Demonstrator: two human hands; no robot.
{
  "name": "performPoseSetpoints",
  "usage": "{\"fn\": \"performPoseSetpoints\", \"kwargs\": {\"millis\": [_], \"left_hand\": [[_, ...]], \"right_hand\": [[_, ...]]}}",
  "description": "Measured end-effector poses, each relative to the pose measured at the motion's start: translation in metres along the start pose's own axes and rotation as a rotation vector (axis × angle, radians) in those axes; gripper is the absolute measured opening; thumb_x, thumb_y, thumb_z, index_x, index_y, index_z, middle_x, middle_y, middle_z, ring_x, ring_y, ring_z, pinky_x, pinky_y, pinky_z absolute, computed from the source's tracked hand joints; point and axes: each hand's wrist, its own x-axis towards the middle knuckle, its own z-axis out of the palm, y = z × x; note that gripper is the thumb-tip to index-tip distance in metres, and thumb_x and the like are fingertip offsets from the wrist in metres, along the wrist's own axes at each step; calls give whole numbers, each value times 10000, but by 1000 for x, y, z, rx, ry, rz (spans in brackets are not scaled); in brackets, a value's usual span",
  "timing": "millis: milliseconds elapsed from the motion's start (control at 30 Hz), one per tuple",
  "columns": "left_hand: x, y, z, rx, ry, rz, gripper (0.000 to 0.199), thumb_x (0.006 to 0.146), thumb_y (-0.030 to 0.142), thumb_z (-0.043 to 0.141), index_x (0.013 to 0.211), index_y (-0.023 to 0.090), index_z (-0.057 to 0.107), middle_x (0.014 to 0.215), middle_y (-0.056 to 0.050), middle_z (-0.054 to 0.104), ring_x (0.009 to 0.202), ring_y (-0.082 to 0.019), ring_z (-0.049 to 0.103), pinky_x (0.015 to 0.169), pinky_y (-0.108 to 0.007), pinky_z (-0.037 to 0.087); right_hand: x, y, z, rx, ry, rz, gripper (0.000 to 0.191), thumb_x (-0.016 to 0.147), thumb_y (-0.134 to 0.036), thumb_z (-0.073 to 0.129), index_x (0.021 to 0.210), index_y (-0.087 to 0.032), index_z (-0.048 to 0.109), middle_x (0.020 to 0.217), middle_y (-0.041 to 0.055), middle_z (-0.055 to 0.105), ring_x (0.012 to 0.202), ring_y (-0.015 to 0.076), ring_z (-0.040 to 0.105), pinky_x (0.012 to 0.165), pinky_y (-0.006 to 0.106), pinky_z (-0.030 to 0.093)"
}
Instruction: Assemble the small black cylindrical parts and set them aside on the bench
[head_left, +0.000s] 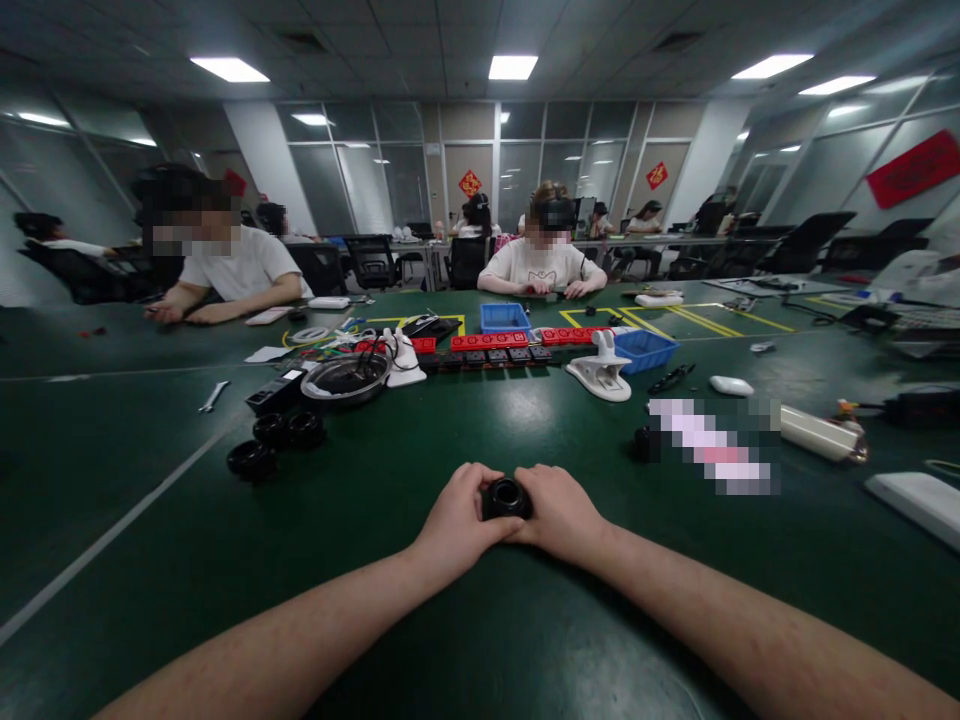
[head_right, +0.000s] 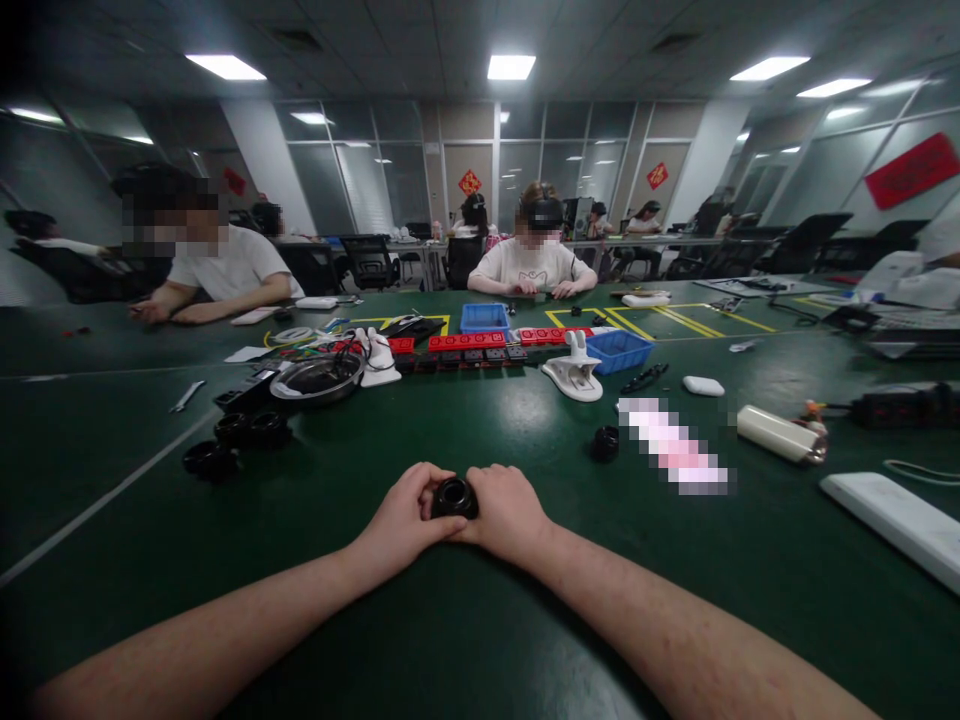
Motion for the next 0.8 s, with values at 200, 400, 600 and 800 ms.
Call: {"fn": "performPoseSetpoints", "kwargs": {"millis": [200,400,600,800], "left_hand": [[5,-6,-5,-24,-95,74,377,601,250,676,941,190,526,798,20,427,557,-87,399,495,-194,341],[6,-4,-10,23,-138,157,376,630,316,656,972,211,540,802,7,450,638,-121,428,545,-213,348],[5,0,-11,51,-134,186,345,644,284,649,965,212,542,811,4,470,656,-128,431,564,-220,337],[5,-2,-11,54,-144,175,373,635,265,655,987,222,539,776,15,447,664,-132,436,572,-220,345]], "right_hand": [[3,8,-3,232,3,-126,546,547,-548,631,912,-161,505,863,54,542,788,207,487,671,305,354],[8,26,-14,481,-205,-319,333,640,-333,650,905,-153,560,850,13,539,813,165,478,729,275,361],[8,30,-17,549,-249,-342,329,661,-256,643,960,-152,554,901,11,532,839,158,479,745,265,366],[8,30,-17,534,-252,-331,304,669,-245,634,950,-156,557,890,8,533,837,160,476,749,272,362]]}}
